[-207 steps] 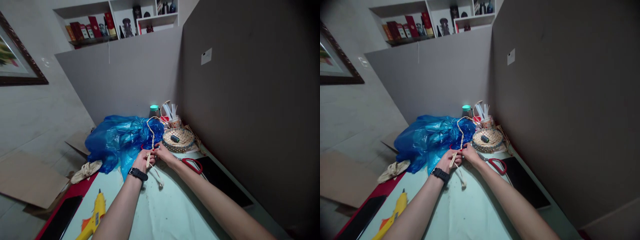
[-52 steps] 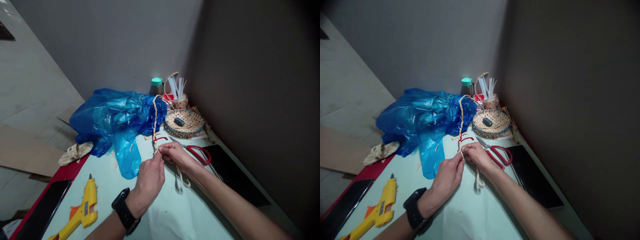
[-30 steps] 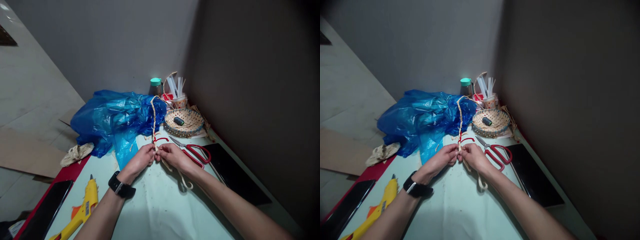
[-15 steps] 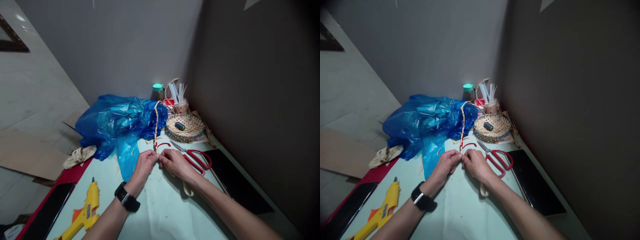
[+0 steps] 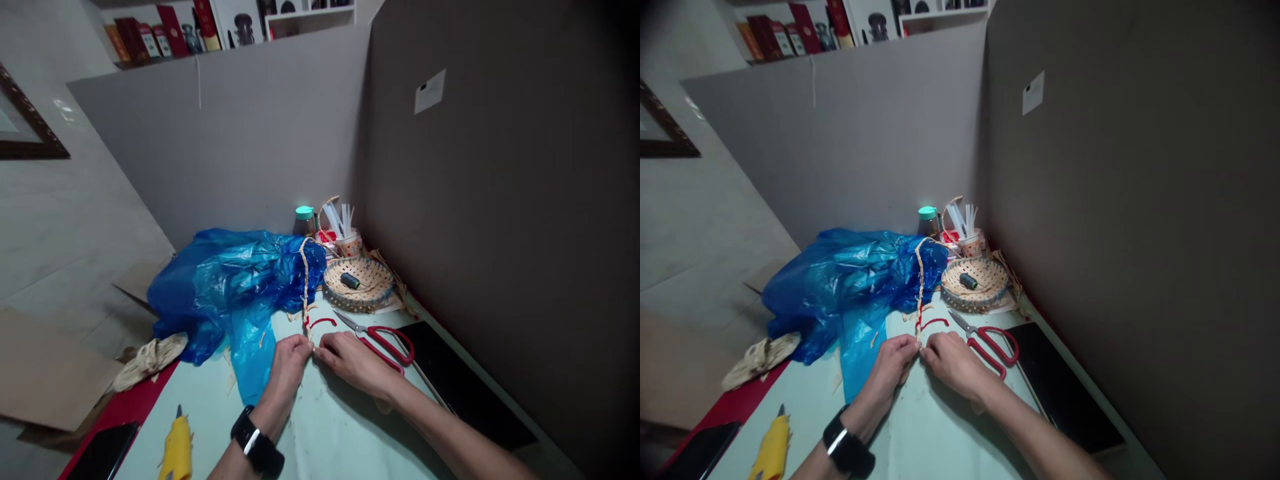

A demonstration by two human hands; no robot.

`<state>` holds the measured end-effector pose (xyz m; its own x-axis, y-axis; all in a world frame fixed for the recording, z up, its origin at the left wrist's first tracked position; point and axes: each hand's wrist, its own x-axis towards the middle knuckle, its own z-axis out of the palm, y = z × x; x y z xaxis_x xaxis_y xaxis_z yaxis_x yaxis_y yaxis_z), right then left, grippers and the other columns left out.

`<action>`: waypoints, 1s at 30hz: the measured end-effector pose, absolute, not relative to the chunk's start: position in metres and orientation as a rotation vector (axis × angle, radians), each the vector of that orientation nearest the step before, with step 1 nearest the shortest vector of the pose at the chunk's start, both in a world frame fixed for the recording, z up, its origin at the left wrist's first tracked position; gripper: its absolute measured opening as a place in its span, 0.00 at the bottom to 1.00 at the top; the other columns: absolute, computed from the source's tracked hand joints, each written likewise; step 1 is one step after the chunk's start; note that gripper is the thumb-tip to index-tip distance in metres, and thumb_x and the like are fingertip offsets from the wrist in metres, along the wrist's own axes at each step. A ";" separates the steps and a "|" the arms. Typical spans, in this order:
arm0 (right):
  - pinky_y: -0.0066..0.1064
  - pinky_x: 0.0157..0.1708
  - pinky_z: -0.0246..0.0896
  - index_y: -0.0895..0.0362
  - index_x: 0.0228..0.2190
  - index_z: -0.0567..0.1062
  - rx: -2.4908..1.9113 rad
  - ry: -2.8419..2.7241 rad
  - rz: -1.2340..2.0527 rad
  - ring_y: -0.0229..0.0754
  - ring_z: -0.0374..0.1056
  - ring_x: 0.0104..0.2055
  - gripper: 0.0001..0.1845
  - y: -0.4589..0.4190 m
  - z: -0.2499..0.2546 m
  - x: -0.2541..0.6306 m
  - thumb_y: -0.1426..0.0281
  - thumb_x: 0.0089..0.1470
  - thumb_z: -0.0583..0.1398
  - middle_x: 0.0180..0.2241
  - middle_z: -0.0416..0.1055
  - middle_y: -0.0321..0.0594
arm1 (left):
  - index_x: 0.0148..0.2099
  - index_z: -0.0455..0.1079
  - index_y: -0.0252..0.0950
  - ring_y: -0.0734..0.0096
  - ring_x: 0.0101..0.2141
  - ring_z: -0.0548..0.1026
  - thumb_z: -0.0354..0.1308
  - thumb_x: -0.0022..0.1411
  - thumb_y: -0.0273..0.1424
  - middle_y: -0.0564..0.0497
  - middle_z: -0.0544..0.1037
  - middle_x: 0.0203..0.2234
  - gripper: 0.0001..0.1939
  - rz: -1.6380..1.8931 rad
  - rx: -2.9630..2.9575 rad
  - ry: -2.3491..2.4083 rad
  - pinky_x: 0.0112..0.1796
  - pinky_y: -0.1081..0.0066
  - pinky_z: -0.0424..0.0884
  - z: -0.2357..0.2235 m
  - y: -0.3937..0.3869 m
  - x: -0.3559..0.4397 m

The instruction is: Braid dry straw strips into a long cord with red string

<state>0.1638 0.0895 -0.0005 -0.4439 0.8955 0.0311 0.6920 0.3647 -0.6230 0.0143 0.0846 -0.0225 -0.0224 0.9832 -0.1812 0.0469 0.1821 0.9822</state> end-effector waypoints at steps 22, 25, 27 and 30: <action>0.24 0.19 0.42 0.60 0.27 0.73 -1.418 -2.578 0.804 0.32 0.61 0.18 0.11 0.087 0.030 0.185 0.78 0.49 0.51 0.22 0.72 0.39 | 0.19 0.57 0.37 0.76 0.20 0.53 0.51 0.46 0.34 0.59 0.55 0.14 0.09 1.057 1.327 1.432 0.24 0.73 0.48 -0.035 0.096 0.014; 0.27 0.20 0.41 0.59 0.28 0.73 -1.464 -2.666 0.530 0.36 0.63 0.22 0.10 0.092 0.046 0.184 0.76 0.50 0.52 0.25 0.72 0.42 | 0.18 0.56 0.37 0.75 0.22 0.53 0.51 0.44 0.33 0.58 0.55 0.15 0.09 1.057 1.378 1.460 0.25 0.72 0.49 -0.034 0.097 0.013; 0.28 0.21 0.42 0.59 0.31 0.73 -1.470 -2.679 0.319 0.38 0.64 0.25 0.10 0.102 0.063 0.181 0.75 0.52 0.52 0.26 0.72 0.44 | 0.17 0.55 0.37 0.74 0.23 0.54 0.51 0.44 0.34 0.57 0.55 0.15 0.10 1.057 1.400 1.468 0.25 0.72 0.49 -0.034 0.097 0.013; 0.29 0.26 0.49 0.59 0.40 0.71 -1.394 -2.609 0.033 0.41 0.66 0.30 0.15 0.134 0.092 0.173 0.77 0.53 0.50 0.32 0.73 0.46 | 0.18 0.53 0.38 0.73 0.23 0.55 0.50 0.45 0.35 0.57 0.55 0.16 0.11 1.033 1.430 1.483 0.26 0.71 0.49 -0.032 0.096 0.014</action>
